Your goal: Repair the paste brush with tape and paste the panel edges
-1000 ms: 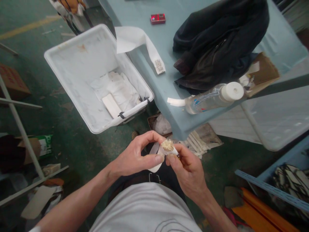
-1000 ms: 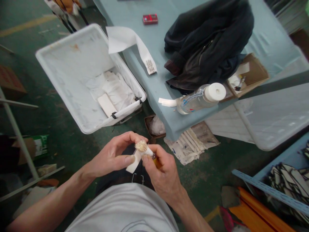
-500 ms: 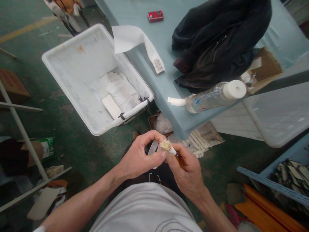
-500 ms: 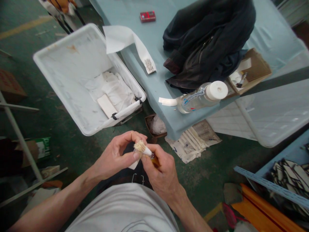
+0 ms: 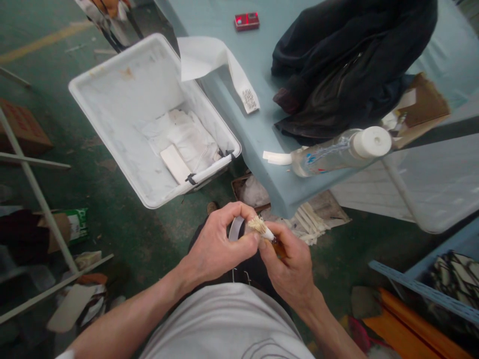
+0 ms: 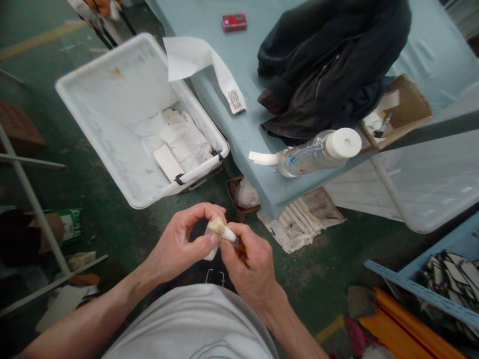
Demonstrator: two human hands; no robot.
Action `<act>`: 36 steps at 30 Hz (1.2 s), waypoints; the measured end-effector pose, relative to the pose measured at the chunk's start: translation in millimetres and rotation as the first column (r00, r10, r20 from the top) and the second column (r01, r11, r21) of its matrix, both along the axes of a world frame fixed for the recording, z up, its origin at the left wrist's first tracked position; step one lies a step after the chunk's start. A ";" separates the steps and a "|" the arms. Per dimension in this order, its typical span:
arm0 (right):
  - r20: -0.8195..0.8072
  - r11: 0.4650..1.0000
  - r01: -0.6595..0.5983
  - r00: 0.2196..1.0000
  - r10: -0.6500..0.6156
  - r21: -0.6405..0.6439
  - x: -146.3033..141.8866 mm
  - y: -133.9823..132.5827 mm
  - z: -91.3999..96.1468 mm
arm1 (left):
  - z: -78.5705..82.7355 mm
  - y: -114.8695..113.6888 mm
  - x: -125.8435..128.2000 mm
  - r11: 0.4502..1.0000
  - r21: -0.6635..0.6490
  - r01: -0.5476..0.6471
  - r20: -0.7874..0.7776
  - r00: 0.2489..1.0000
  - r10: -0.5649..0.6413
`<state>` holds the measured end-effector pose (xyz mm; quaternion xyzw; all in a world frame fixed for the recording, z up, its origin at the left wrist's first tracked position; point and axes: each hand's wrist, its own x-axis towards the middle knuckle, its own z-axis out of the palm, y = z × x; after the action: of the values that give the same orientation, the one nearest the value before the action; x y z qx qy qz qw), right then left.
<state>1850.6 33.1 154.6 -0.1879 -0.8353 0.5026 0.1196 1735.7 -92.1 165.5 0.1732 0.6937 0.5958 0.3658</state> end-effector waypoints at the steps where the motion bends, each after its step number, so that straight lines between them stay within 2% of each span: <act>1: 0.005 1.000 0.003 1.000 -0.003 0.014 -0.7 0.0 -0.4 | 0.5 0.9 -0.1 1.000 -0.012 -0.010 0.007 1.000 0.010; 9: 0.015 0.998 0.039 0.999 -0.040 0.054 -1.2 1.5 -8.6 | -2.3 8.5 0.7 0.997 -0.052 -0.050 0.070 0.996 0.053; 12: 0.042 0.997 0.079 0.996 -0.078 -0.008 0.0 -0.1 -11.3 | -6.2 11.1 1.9 0.998 -0.032 -0.060 0.118 0.991 0.064; 15: 0.090 0.983 0.132 0.989 -0.121 -0.130 0.2 -4.0 -13.8 | -8.3 13.6 2.9 0.995 0.010 -0.096 0.193 0.977 0.093; 19: 0.147 0.934 0.179 0.979 -0.139 -0.309 0.4 -8.4 -17.0 | -6.9 15.6 4.8 0.990 0.035 -0.140 0.248 0.961 0.127; 22: 0.181 0.865 0.178 0.978 -0.103 -0.469 0.8 -9.4 -18.7 | -4.3 16.3 8.1 0.986 0.049 -0.162 0.267 0.953 0.143; 24: 0.185 0.810 0.160 0.981 -0.065 -0.564 0.6 -10.0 -19.0 | -3.4 16.1 10.7 0.981 0.047 -0.188 0.218 0.960 0.174; 26: 0.180 0.777 0.145 0.983 -0.042 -0.613 -0.2 -11.0 -18.8 | -3.7 14.9 12.7 0.977 0.029 -0.211 0.126 0.971 0.205; 29: 0.186 0.802 0.158 0.981 -0.060 -0.577 -1.1 -12.3 -18.0 | -5.9 11.4 13.1 0.982 0.008 -0.189 0.046 0.981 0.189; 36: 0.183 0.914 0.137 0.981 -0.071 -0.381 1.5 -6.3 -18.6 | -5.6 4.4 5.9 0.998 -0.031 -0.053 0.050 0.997 0.054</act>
<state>1852.1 26.8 136.0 -0.2933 -0.7137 0.6350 0.0367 1741.6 -87.8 159.9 0.1340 0.6975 0.5990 0.3697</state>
